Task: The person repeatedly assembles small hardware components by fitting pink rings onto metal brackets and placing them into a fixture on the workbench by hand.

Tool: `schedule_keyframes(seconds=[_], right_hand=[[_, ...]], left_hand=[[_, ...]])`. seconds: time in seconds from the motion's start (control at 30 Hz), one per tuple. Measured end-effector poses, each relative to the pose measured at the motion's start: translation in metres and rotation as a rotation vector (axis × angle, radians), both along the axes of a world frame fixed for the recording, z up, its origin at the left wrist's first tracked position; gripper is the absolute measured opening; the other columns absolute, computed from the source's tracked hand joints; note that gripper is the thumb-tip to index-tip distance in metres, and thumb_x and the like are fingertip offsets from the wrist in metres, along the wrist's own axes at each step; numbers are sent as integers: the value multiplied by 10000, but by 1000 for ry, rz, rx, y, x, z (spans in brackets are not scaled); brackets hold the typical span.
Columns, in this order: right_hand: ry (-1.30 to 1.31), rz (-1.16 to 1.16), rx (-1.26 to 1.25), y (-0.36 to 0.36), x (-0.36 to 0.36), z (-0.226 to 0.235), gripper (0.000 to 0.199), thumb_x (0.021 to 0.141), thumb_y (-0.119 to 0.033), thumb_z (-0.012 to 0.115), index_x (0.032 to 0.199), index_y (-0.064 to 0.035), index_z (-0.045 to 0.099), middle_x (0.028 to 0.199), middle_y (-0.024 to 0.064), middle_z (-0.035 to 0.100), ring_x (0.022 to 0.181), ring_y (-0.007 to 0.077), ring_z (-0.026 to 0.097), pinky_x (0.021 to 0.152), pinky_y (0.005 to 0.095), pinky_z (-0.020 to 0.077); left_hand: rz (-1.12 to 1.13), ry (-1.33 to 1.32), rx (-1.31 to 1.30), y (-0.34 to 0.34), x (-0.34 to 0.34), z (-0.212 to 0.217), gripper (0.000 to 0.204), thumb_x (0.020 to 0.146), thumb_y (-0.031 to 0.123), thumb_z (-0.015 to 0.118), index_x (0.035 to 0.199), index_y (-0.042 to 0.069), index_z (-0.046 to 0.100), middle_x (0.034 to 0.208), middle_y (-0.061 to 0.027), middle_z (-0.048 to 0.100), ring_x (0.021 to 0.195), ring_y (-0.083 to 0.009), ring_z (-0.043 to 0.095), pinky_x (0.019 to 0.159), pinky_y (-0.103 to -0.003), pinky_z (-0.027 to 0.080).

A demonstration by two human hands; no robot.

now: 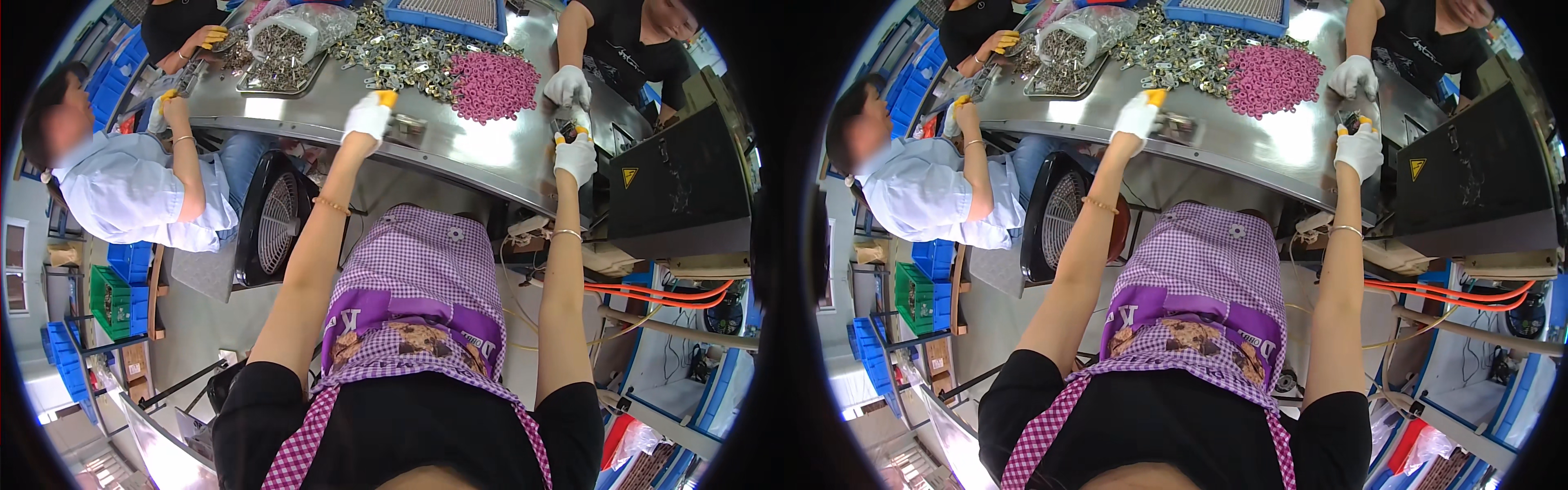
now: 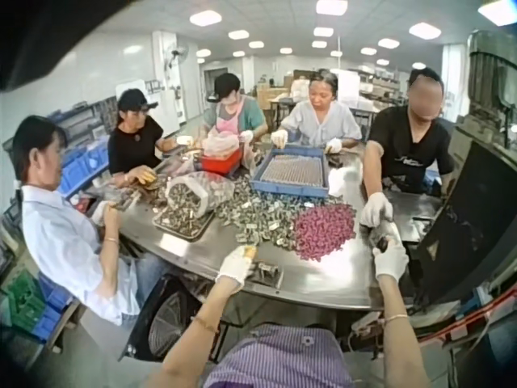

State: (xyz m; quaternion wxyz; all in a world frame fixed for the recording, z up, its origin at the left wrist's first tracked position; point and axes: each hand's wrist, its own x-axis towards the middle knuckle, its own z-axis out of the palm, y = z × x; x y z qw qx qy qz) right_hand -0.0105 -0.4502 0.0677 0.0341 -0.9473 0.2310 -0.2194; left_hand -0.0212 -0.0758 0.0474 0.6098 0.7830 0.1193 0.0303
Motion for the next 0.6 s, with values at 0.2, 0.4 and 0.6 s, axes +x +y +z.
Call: schedule_keyframes(seconds=[0.2,0.4,0.6], right_hand=[[-11,39,39,-2,4,1,411,828,-388,659,1114,-97,612,980,91,626,796,271,644,734,381,514],[-17,55,6,-6,5,0,445,822,-408,660,1132,-93,606,976,87,624,800,273,644,735,381,515],[-19,-110,-203,9,11,0,472,809,-443,663,1128,-97,617,967,89,624,800,270,642,733,383,511]], left_hand=[[-12,-250,1203,-5,36,12,190,842,247,589,968,116,644,974,-115,627,843,-269,615,685,-412,484],[14,-478,1454,1,42,21,176,823,257,607,934,127,648,960,-104,618,807,-253,604,685,-409,482],[163,-393,808,-34,-7,-20,190,839,249,594,950,106,652,949,-104,632,710,-321,614,659,-415,501]])
